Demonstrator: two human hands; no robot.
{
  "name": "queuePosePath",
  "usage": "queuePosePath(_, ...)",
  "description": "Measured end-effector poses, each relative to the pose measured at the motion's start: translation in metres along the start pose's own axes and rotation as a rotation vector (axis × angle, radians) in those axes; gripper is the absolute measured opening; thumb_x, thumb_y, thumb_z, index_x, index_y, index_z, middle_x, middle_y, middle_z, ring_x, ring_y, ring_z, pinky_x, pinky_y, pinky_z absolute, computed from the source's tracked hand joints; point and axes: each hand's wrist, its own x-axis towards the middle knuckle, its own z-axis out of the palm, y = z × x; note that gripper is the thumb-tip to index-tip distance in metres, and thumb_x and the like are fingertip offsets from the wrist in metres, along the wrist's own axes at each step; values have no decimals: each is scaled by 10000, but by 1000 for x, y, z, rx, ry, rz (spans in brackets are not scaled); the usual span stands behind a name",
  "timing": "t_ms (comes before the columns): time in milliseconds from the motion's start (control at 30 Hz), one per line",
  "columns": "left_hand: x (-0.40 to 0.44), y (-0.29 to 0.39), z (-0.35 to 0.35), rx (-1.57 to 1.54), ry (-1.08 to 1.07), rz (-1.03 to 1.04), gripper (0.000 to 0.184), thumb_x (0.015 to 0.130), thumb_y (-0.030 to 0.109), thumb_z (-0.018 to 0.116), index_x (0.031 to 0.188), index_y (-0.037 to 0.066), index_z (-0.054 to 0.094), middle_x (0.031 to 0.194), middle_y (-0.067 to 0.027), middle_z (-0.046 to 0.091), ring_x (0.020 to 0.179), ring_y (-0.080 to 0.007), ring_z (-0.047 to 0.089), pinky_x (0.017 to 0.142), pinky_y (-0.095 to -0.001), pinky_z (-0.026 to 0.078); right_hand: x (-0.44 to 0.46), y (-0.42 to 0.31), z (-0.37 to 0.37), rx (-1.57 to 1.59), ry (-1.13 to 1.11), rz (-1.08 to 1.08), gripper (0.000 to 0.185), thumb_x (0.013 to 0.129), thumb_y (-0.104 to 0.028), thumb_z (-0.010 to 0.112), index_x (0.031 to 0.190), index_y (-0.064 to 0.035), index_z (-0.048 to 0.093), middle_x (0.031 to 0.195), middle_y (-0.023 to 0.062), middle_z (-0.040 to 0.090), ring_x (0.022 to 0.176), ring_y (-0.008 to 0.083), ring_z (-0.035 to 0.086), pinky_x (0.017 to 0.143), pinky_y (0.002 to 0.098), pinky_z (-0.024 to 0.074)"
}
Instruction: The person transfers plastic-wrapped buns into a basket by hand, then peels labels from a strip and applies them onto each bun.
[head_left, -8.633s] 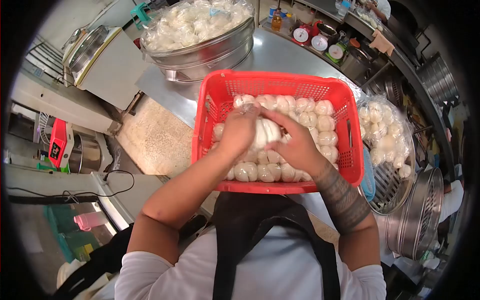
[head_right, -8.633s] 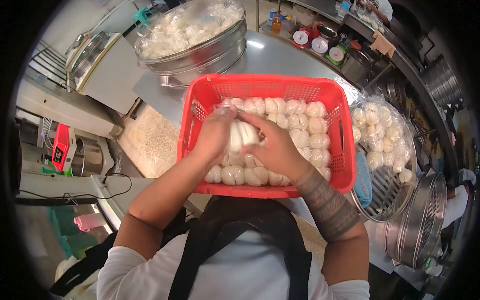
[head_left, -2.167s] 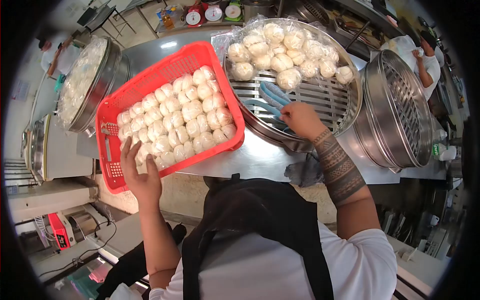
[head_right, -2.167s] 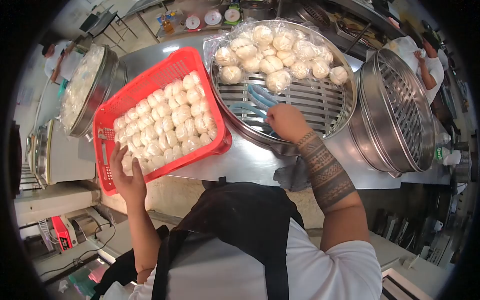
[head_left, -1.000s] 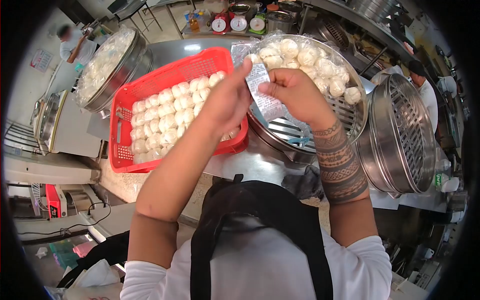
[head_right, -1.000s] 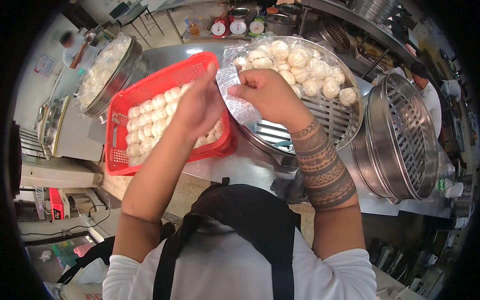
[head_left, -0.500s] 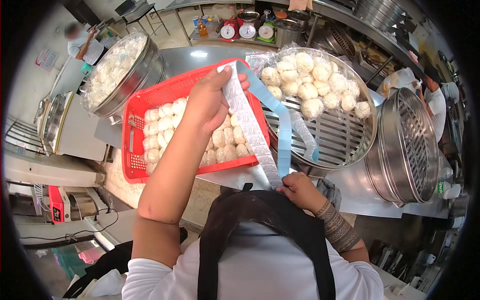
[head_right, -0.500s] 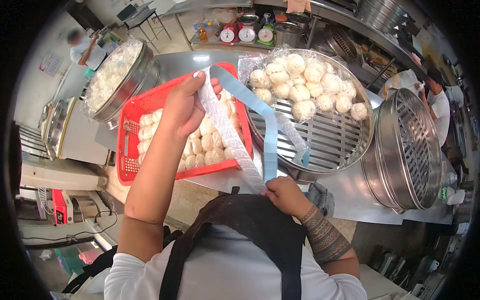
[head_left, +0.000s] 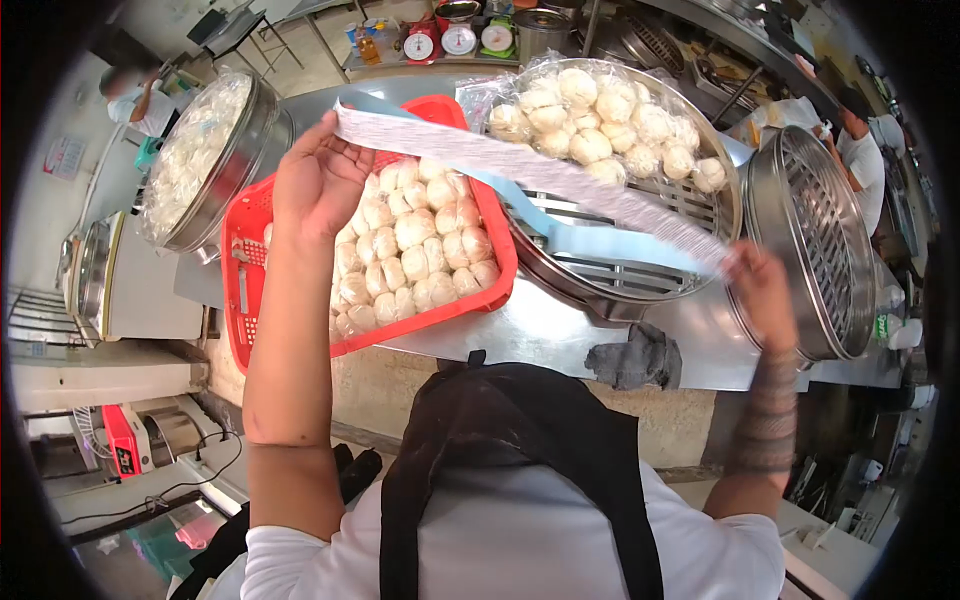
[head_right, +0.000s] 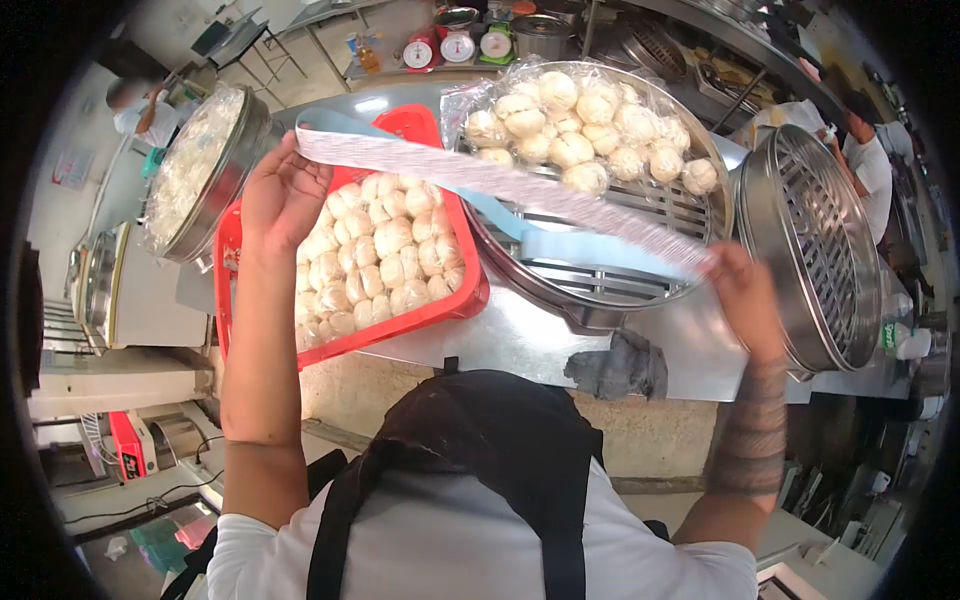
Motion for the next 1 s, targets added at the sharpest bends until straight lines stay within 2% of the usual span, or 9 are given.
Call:
queuePosePath(67, 3, -3, 12, -59, -14, 23, 201, 1044, 99, 591, 1210, -12, 616, 1186, -107, 702, 1137, -241, 664, 1024, -408, 518, 36, 23, -55, -117, 14, -16, 100, 1023, -84, 631, 1049, 2, 674, 881, 8, 677, 855, 99, 598, 810, 287, 496)
queuePosePath(300, 5, 11, 39, -132, -24, 259, 322, 1021, 42, 596, 1324, -51, 541, 1196, -149, 670, 1154, -263, 645, 1084, -479, 506, 128, 80, -67, -1122, 268, -278, 327, 842, -96, 743, 1145, 4, 673, 1012, 199, 718, 949, 432, 661, 889, 472, 534)
queuePosePath(367, -14, 2, 55, 111, -134, 284, 351, 1025, 40, 589, 1360, -42, 522, 1181, -156, 678, 1121, -261, 664, 1052, -455, 535, 126, 10, 8, -835, 417, -539, 484, 870, -124, 757, 1324, -17, 629, 1196, 213, 692, 1129, 416, 653, 998, 465, 524)
queuePosePath(467, -56, -40, 83, 283, -283, 152, 406, 1036, 48, 581, 1429, -2, 493, 1145, -164, 703, 1025, -269, 707, 970, -415, 589, 78, -115, 115, 60, -35, -538, 746, 941, -241, 789, 1572, -49, 440, 1588, 206, 482, 1485, 276, 447, 1198, 393, 377)
queuePosePath(600, -87, -60, 78, 109, -167, 10, 347, 1056, 124, 585, 1379, 3, 541, 1104, -116, 697, 1044, -255, 689, 991, -427, 560, 53, -166, 199, 508, -474, -516, 400, 970, -212, 749, 1292, 8, 658, 1229, 165, 720, 1101, 279, 694, 951, 413, 530)
queuePosePath(667, -82, -37, 47, 32, -214, 68, 311, 1071, 185, 586, 1325, 6, 576, 1067, -81, 690, 1063, -229, 677, 996, -428, 538, 38, -155, 214, 334, -408, -479, 205, 971, -189, 728, 1030, 5, 701, 934, 146, 698, 814, 315, 665, 754, 446, 511)
queuePosePath(733, -88, 2, 7, -57, -144, 106, 282, 1086, 205, 569, 1289, 10, 585, 1055, -73, 689, 1027, -213, 684, 954, -421, 552, 19, -148, 195, 117, -454, -607, 184, 958, -191, 726, 918, -17, 681, 824, 160, 619, 741, 367, 594, 710, 460, 471)
queuePosePath(800, -100, 23, -17, 91, 250, 203, 270, 1103, 233, 546, 1261, 17, 585, 1029, -59, 683, 982, -202, 687, 920, -416, 560, -4, -127, 190, 102, -467, -589, 199, 942, -211, 739, 895, -28, 676, 782, 158, 606, 741, 379, 586, 734, 459, 475)
queuePosePath(1000, -123, -4, -34, 217, 428, 180, 285, 1127, 228, 484, 1319, 30, 557, 1110, -112, 683, 1009, -238, 683, 935, -409, 560, -44, -63, 191, -31, -520, -443, 234, 892, -221, 801, 867, -25, 675, 737, 161, 605, 736, 381, 600, 738, 462, 469)
